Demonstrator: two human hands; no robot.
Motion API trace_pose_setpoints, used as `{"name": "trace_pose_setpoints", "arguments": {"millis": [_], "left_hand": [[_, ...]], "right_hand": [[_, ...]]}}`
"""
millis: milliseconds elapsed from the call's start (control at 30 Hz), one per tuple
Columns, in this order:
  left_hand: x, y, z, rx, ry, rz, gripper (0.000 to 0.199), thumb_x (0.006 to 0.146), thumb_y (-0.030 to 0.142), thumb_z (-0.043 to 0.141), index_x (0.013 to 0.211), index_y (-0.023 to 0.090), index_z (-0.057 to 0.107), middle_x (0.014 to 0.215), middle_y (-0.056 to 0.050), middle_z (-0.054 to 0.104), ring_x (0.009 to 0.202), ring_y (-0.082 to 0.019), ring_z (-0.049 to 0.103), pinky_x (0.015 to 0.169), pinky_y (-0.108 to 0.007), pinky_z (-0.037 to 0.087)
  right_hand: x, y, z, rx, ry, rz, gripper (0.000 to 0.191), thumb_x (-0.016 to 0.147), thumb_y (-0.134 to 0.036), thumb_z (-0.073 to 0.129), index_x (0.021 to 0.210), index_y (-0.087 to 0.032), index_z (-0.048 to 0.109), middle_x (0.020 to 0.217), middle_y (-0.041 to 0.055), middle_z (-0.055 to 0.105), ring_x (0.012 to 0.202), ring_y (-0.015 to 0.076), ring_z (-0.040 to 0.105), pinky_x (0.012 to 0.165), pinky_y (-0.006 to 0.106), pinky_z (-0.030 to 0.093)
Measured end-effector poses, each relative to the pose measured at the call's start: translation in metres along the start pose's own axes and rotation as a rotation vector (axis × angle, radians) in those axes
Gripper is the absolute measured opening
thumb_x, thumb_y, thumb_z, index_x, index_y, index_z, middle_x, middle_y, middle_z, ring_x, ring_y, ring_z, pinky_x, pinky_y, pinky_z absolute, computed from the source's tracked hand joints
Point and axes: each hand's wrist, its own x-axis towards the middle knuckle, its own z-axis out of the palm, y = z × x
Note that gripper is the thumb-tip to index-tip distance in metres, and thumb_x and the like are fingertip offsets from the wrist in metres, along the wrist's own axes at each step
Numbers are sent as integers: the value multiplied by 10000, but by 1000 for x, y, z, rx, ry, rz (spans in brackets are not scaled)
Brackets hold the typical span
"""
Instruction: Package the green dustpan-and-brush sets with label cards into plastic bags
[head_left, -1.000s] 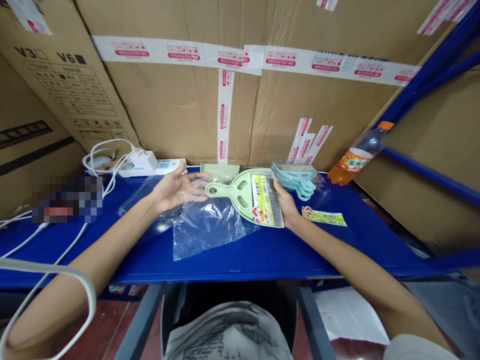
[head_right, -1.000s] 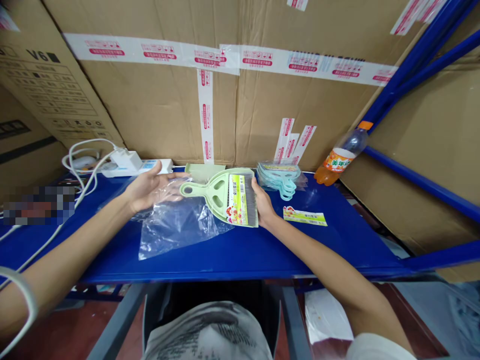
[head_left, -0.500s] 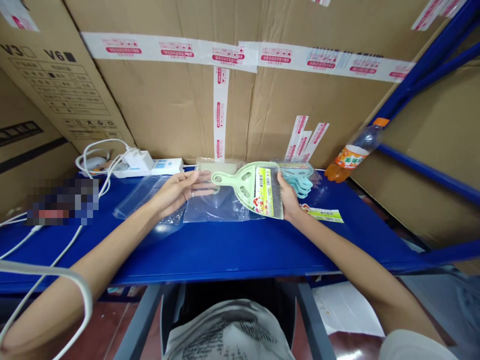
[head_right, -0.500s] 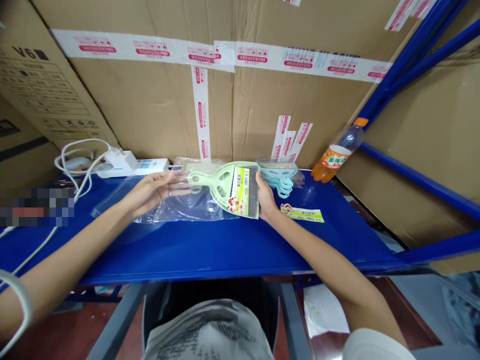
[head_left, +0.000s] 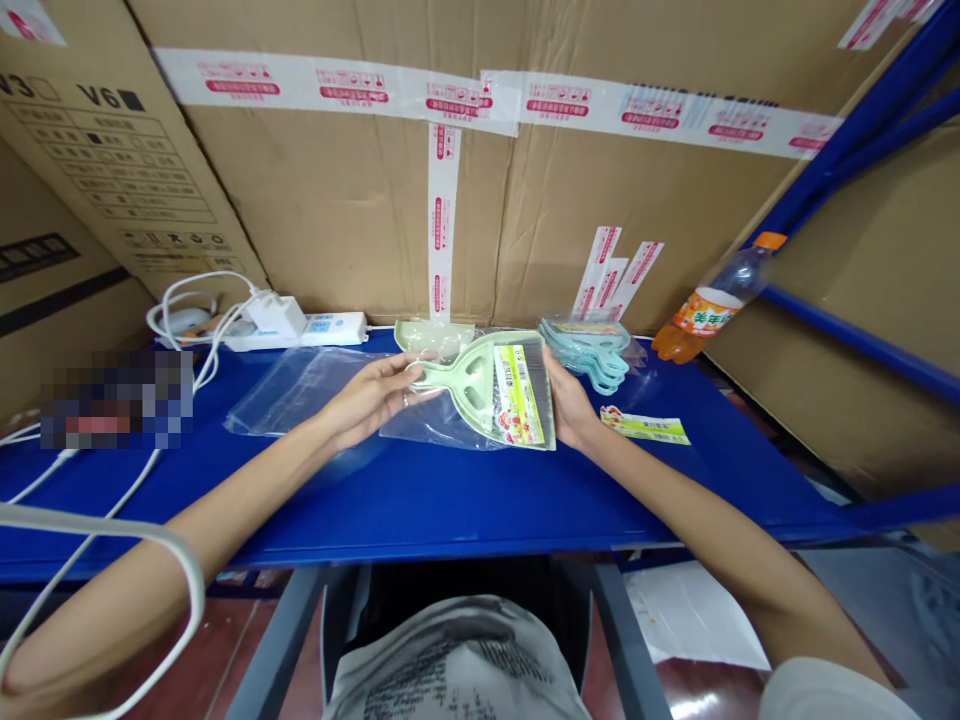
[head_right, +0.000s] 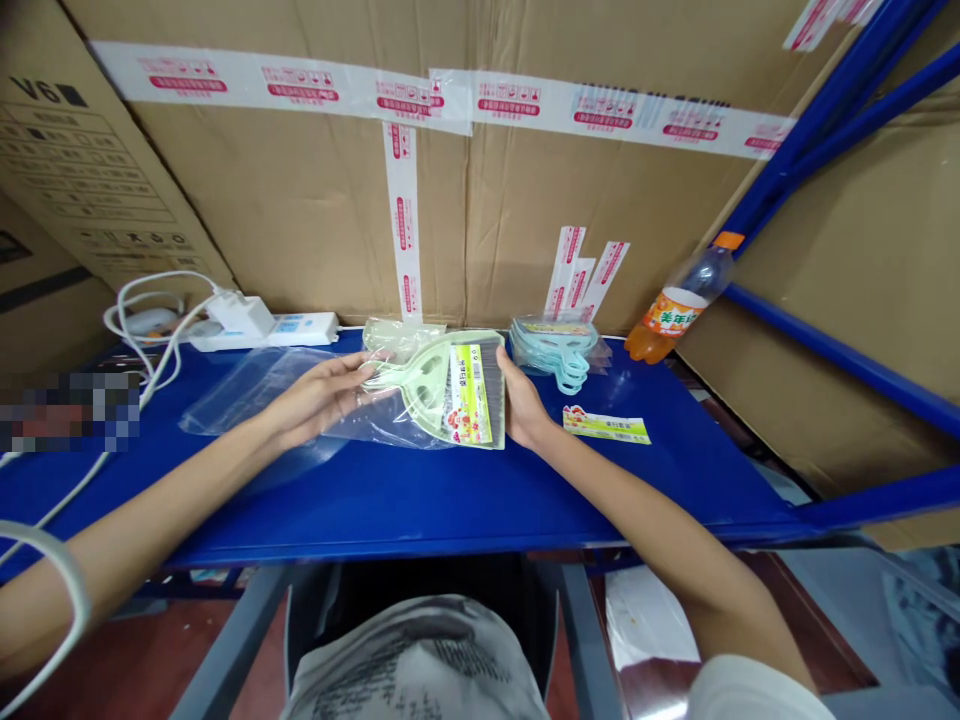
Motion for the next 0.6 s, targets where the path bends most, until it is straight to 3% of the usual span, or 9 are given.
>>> {"name": "trace_pose_setpoints", "arguments": {"millis": [100, 200, 600], "left_hand": [[0, 0, 0, 5, 29, -36, 235, 1032, 55, 642, 1171, 109, 824, 1047, -95, 807, 998, -185, 796, 1086, -442, 673], [1, 0, -1, 58, 45, -59, 178, 1027, 101, 680, 1123, 105, 829, 1072, -109, 806, 936, -194, 792, 983, -432, 719], [-3, 0, 5, 35, 35, -3, 182, 982, 109, 736, 1118, 118, 856, 881, -78, 775, 879, -185, 766, 1024, -414, 689]], "right_hand": [[-3, 1, 1, -63, -56, -78, 432, 842, -371, 881, 1239, -272, 741, 1166, 51, 856, 1206, 338, 786, 1062, 513, 640], [-5, 4, 1, -110, -45, -116, 523, 731, -252, 928, 1211, -284, 723, 1136, 30, 856, 1181, 339, 791, 1044, 521, 652], [-5, 7, 3, -136, 22, -146, 468, 736, -270, 923, 1150, -290, 705, 1134, 27, 849, 1164, 343, 794, 1003, 531, 667]]}}
